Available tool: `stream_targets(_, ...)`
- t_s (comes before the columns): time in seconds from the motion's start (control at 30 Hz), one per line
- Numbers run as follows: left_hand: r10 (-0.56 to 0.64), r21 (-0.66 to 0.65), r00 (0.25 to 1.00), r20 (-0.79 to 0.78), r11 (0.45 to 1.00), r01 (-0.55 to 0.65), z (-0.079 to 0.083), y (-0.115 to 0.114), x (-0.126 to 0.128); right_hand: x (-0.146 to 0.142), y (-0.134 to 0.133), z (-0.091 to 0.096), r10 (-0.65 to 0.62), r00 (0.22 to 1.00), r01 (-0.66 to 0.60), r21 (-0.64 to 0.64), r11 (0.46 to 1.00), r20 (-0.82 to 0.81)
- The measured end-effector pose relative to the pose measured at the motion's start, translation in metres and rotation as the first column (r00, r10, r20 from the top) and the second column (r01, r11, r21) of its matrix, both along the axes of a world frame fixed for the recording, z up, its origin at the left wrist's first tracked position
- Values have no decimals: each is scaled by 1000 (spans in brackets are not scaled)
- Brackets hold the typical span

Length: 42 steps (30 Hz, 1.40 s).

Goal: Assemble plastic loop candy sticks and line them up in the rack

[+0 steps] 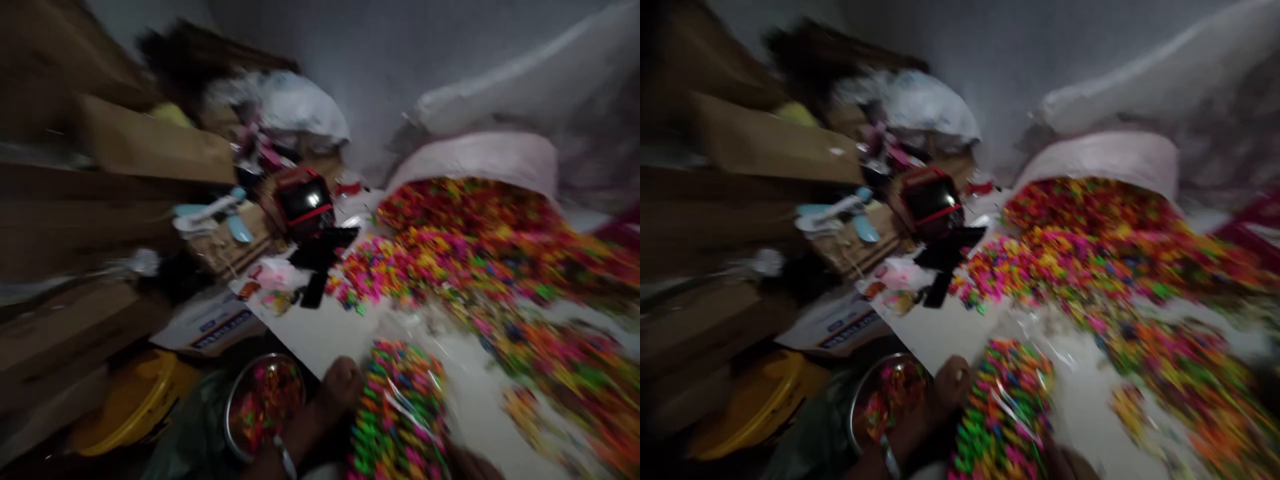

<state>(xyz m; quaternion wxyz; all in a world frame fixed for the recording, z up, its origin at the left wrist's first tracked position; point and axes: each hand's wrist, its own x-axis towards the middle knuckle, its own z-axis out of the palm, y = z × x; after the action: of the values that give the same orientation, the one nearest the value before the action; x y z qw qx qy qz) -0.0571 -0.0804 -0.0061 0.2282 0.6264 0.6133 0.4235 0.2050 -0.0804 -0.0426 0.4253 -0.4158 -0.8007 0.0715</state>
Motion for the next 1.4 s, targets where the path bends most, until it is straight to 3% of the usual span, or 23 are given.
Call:
stream_targets(0.1, -3, -33, 1000, 15, 999, 4, -17, -10, -6, 13, -33, 12, -59, 997, 58, 31, 998, 41)
stream_targets(0.2, -6, -71, 1000, 26, 997, 8, -25, -18, -12, 13, -30, 20, -78, 996, 77, 28, 997, 48)
stream_targets(0.3, -88, 95, 986, -142, 990, 102, -25, -22, -15, 12, -35, 22, -88, 996, 88, -20, 996, 13)
stream_targets(0.4, -182, 206, 939, -292, 947, 247, -21, -26, -18, 10, -56, 26, -53, 998, 50, -120, 992, -16)
stream_targets(0.57, -304, 55, 891, -338, 939, 341, -5, -34, -24, 8, -86, 33, 27, 995, -48, -222, 974, -100)
stream_targets(0.7, -448, -13, 815, -368, 878, 478, 11, -46, -26, 11, -99, 38, 91, 992, -111, -284, 952, -83)
stream_targets(0.8, -507, -8, 770, -387, 837, 547, 14, -53, -27, 13, -105, 43, 139, 988, -152, -324, 934, -63)
stream_targets(0.87, -497, 5, 771, -399, 839, 544, 10, -53, -30, 11, -105, 46, 132, 988, -150, -318, 936, -78)
stream_targets(1.0, -303, 95, 840, -450, 919, 382, 0, -46, -34, 1, -94, 48, 38, 995, -61, -274, 960, -90)
stream_targets(1.07, -327, 66, 837, -440, 917, 393, 0, -45, -33, -4, -88, 50, 55, 996, -72, -253, 965, -75)
stream_targets(1.13, -395, 62, 821, -411, 887, 458, 5, -46, -31, -8, -84, 52, 82, 992, -103, -229, 968, -101)
stream_targets(1.23, -409, 157, 807, -425, 845, 511, 13, -51, -31, -6, -87, 57, 93, 980, -132, -226, 965, -178)
stream_targets(1.4, -507, 184, 700, -503, 729, 659, 13, -59, -46, 8, -107, 61, 171, 983, -184, -263, 947, -72)
